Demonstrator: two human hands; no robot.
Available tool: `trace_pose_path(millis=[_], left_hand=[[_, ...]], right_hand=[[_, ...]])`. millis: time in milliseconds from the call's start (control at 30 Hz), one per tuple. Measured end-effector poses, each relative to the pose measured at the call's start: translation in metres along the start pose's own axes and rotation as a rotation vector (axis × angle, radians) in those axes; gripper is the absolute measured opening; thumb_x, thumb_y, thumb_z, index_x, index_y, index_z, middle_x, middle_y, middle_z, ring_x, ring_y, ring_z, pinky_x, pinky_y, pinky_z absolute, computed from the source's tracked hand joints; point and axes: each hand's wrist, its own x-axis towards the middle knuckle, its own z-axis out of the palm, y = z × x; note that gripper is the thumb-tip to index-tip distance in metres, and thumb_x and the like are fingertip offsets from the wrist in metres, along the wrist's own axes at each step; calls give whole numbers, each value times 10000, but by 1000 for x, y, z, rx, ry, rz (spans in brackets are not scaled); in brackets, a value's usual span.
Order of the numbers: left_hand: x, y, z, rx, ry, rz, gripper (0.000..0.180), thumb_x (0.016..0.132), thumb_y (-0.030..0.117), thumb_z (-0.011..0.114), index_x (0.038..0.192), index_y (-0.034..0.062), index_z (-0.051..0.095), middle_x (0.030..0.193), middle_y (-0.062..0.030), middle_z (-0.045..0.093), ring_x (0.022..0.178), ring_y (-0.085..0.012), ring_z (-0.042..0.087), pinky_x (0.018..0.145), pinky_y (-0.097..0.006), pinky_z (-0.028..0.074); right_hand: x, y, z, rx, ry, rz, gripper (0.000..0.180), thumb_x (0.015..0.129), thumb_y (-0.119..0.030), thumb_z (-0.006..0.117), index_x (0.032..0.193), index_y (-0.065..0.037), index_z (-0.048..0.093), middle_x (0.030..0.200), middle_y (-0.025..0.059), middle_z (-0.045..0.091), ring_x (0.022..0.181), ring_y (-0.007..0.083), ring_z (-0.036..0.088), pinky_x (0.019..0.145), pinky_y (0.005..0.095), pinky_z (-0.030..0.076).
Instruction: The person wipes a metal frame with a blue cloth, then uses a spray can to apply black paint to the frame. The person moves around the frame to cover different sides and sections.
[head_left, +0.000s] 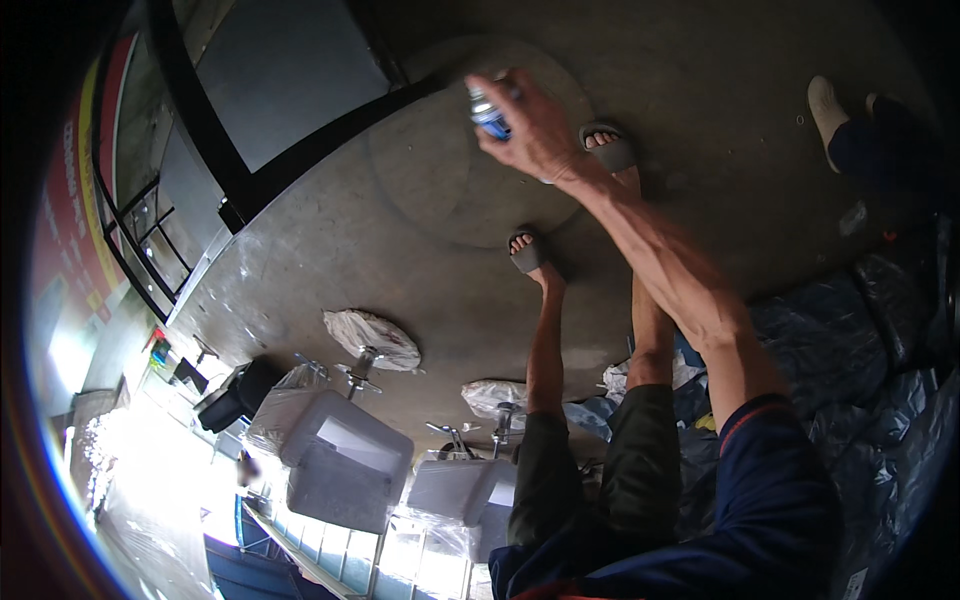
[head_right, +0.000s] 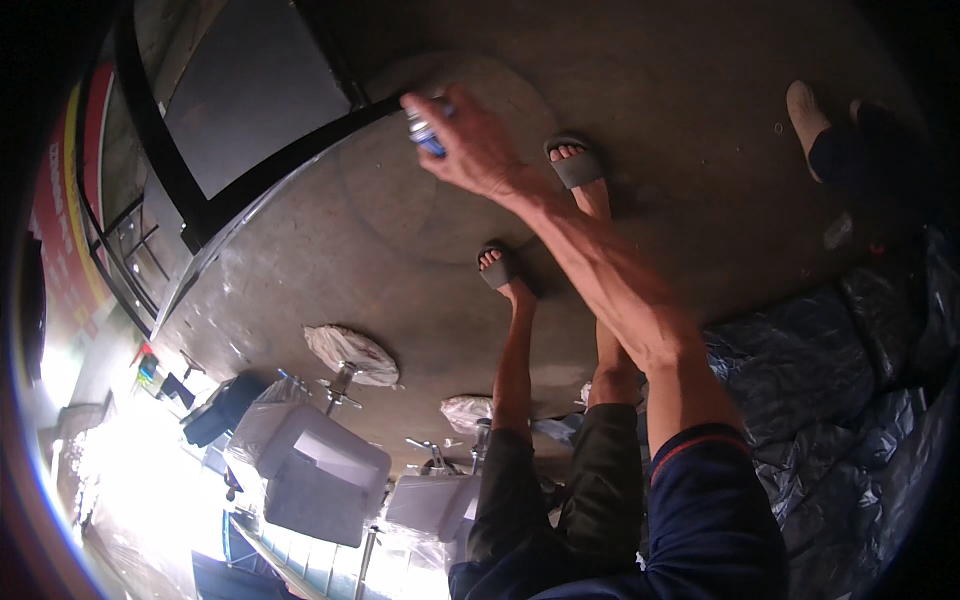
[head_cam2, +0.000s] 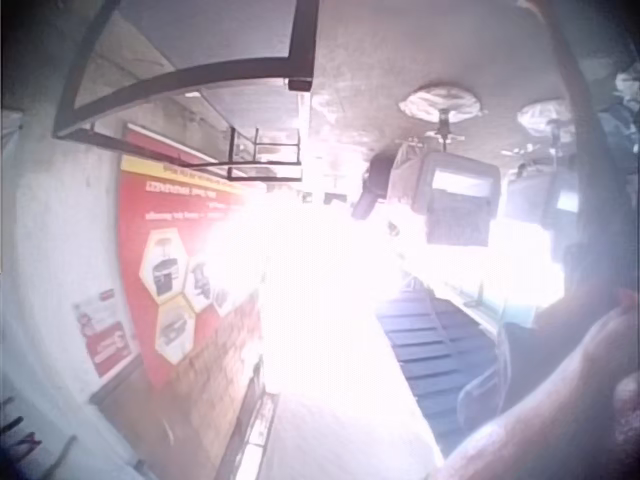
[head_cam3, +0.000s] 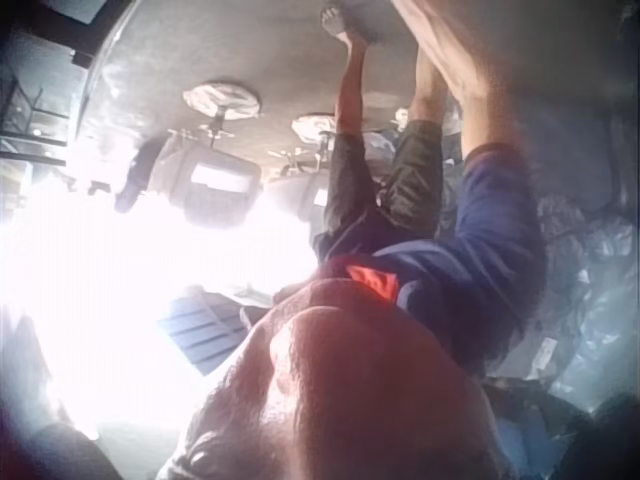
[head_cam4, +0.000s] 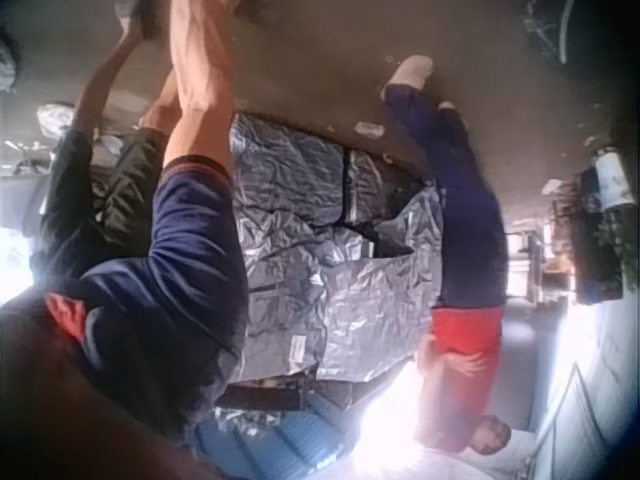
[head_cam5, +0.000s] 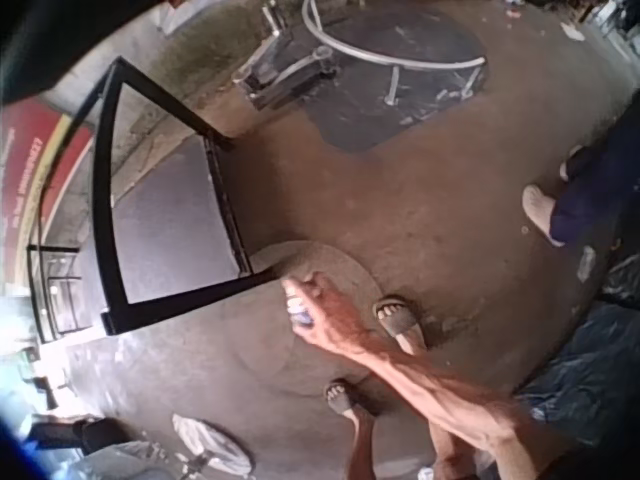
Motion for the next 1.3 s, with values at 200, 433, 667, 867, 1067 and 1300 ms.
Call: trace_pose_path(millis=[200, 433, 667, 867, 1067, 1300], left_hand=[[3, -1, 4, -37, 60, 11, 166, 975, 36, 508, 1089, 22, 628, 1077, -170, 634, 1115, -342, 624, 1000, -454, 500], [2, -6, 14, 36, 117, 86, 182, 967, 35, 503, 1096, 21, 630, 1102, -164, 635, 1124, -347, 619, 996, -462, 497], [6, -10, 17, -10, 15, 28, 175, 978, 38, 487, 1094, 46, 618, 1101, -154, 636, 1139, -338, 620, 1041, -464, 488], [6, -8, 16, 44, -133, 7, 189, 995, 36, 463, 1105, 29, 617, 1132, -161, 640, 1164, -358, 617, 1060, -475, 484], [2, -4, -8, -44, -71, 13, 211, 1015, 71, 473, 1145, 24, 634, 1202, -184, 656, 1212, -370, 612, 1088, -487, 474], [-117, -69, -188, -336, -505, -133, 176, 1001, 144, 548, 1047, 20, 664, 1102, -197, 679, 1056, -370, 639, 955, -478, 495]], right_hand=[[16, -3, 40, -129, -259, 68, 735, 813, -192, 862, 1483, -253, 567, 1205, 200, 585, 992, 370, 712, 782, 475, 649], [5, -6, 44, -61, -84, -72, 796, 779, -186, 869, 1501, -240, 539, 1210, 217, 561, 1000, 387, 705, 798, 478, 637], [15, -4, 54, -155, -252, 88, 760, 812, -170, 850, 1494, -219, 518, 1222, 220, 571, 1025, 385, 692, 834, 498, 632], [16, -13, 45, -36, -164, 1, 774, 797, -183, 864, 1490, -223, 521, 1258, 228, 561, 1048, 392, 686, 861, 513, 634], [26, -1, 60, -115, -278, 125, 762, 777, -148, 871, 1463, -197, 541, 1232, 238, 603, 1060, 413, 690, 869, 488, 622], [-35, 57, -8, 39, -32, 622, 817, 795, -262, 898, 1486, -116, 488, 1249, 269, 654, 1118, 462, 677, 951, 537, 562]])
